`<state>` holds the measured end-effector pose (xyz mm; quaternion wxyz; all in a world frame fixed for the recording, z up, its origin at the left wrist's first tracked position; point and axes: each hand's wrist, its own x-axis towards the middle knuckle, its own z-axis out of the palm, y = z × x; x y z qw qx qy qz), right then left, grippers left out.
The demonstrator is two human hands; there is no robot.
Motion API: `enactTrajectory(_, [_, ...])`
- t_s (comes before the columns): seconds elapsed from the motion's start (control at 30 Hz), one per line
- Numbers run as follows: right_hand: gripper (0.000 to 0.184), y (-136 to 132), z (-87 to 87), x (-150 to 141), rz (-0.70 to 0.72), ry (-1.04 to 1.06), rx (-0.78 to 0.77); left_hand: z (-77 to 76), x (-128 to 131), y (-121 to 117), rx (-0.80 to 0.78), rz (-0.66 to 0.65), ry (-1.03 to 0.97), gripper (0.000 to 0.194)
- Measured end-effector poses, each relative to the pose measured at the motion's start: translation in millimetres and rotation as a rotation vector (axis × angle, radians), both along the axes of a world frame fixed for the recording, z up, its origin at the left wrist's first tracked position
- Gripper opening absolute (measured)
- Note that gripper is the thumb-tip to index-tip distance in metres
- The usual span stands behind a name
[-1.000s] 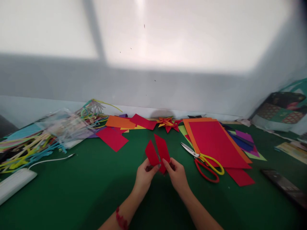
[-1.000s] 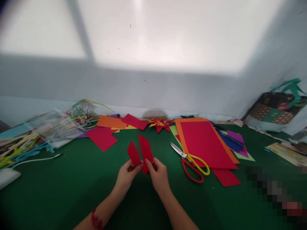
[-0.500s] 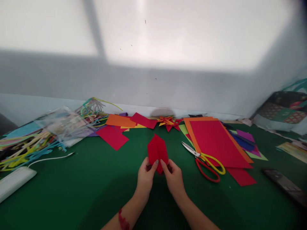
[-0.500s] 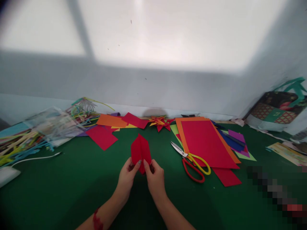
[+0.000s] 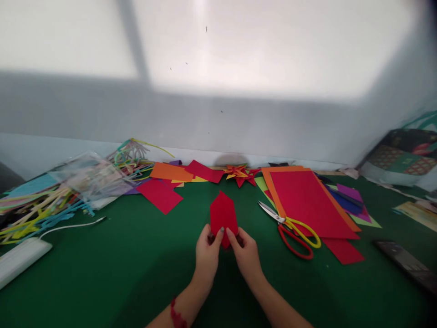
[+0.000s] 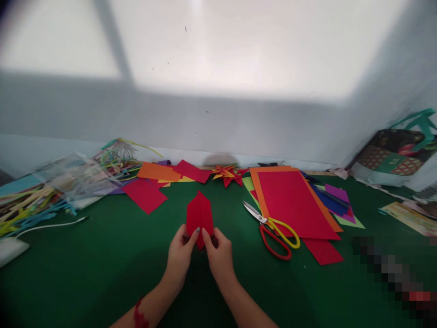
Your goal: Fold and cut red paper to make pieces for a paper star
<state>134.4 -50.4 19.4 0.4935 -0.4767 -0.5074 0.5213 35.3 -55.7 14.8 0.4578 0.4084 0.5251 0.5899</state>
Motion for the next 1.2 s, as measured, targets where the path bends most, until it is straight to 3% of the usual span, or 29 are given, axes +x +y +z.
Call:
enactTrajectory(0.3, [0.030,4.2,0.0,5.0,0.109,0.082,-0.026,6.4,-1.7,0.9,0.025,0.008,0.008,0.023])
enactTrajectory(0.5, [0.031,9.2,-0.4,10.4,0.154,0.080,-0.027,4.5,-6.8,6.6,0.016,-0.085,-0.108,0.023])
enactTrajectory(0.67, [0.027,16.6,-0.4,18.9,0.123,0.038,-0.010,-4.2,-22.0,22.4,-0.026,-0.317,-0.210,0.062])
enactTrajectory(0.7, [0.026,17.9,-0.1,20.8,0.123,0.021,0.001,-4.9,-25.4,25.0,-0.051,-0.355,-0.199,0.062])
enactTrajectory(0.8, [0.028,19.8,1.6,26.7,0.145,-0.040,0.025,-3.7,-32.9,26.4,-0.100,-0.417,-0.181,0.034])
enactTrajectory(0.9, [0.029,18.9,3.6,31.0,0.201,-0.139,0.035,-0.5,-35.1,21.2,-0.110,-0.504,-0.108,0.033])
enactTrajectory(0.97, [0.029,17.8,4.3,32.0,0.231,-0.211,0.047,0.5,-34.7,18.3,-0.102,-0.538,0.004,0.023])
enactTrajectory(1.07, [0.030,17.2,3.6,30.3,0.241,-0.214,0.041,-0.8,-33.1,17.2,-0.100,-0.498,0.108,0.017])
enactTrajectory(1.2, [0.024,18.5,1.9,27.5,0.299,-0.068,-0.020,-3.4,-29.5,17.6,-0.088,-0.395,0.056,0.017])
